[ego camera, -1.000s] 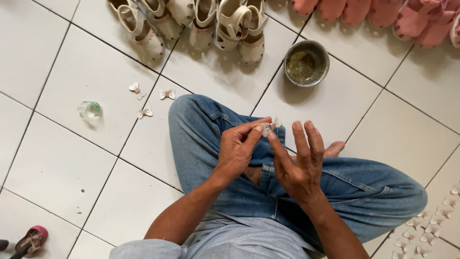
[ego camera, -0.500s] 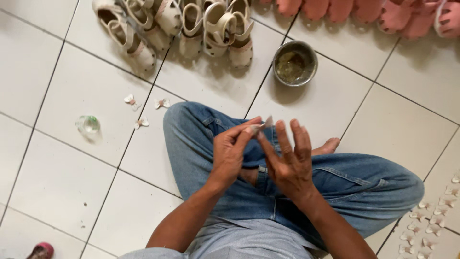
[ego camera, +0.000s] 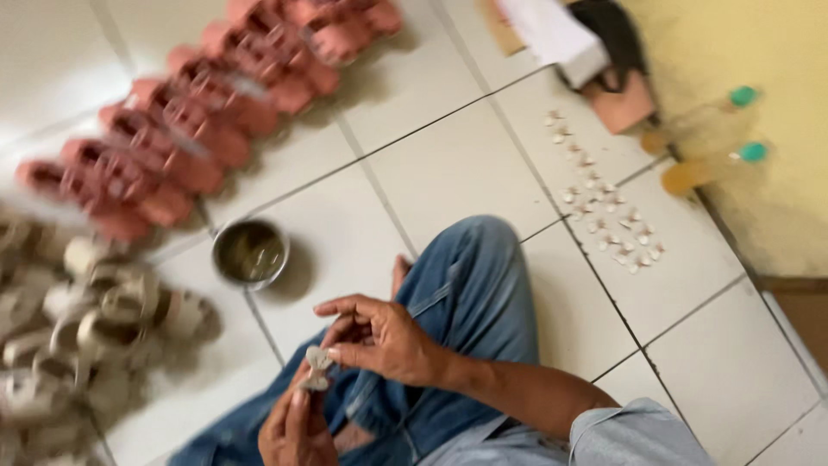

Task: The person sits cross-legged on the tiled floor and assembles small white bow-shaped decorations, dipping pieces into a metal bowl of liquid and pressing them into shape by hand. Finished pieces are laid in rows on the floor beside rows of children's clogs.

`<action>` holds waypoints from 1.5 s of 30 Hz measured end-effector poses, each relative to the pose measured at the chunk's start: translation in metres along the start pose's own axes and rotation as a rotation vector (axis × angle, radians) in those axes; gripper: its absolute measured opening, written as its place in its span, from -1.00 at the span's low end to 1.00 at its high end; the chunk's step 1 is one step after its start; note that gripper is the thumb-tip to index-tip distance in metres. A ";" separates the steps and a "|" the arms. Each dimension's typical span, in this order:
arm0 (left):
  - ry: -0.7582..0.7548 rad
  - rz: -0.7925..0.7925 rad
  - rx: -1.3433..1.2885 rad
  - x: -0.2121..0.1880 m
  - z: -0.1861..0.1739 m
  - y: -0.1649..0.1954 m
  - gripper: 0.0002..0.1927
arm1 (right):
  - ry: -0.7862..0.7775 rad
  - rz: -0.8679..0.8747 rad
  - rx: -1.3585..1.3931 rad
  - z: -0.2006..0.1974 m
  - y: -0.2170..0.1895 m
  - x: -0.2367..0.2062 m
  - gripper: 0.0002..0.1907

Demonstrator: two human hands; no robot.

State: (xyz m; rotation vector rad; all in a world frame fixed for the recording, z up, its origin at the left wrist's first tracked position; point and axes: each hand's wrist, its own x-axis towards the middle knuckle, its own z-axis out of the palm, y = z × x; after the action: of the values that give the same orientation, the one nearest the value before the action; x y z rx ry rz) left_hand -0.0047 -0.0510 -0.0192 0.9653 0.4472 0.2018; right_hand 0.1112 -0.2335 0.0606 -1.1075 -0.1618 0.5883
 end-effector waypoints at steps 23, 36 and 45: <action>-0.141 -0.372 0.567 0.097 -0.065 -0.053 -0.76 | 1.135 -0.182 -0.602 -0.385 -0.032 -0.047 -0.59; -0.289 -0.290 -0.100 0.102 -0.081 -0.064 -0.72 | 1.256 -0.195 -1.068 -0.387 -0.037 -0.064 -0.77; -0.016 -0.122 0.624 0.033 0.027 -0.023 -0.66 | 1.088 -0.344 -1.090 -0.417 -0.022 -0.088 -0.78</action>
State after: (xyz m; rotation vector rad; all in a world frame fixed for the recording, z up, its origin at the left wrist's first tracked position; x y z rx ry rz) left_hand 0.0362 -0.0718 -0.0343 1.5430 0.5673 -0.0655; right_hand 0.2149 -0.6176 -0.0942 -2.2394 0.3218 -0.5618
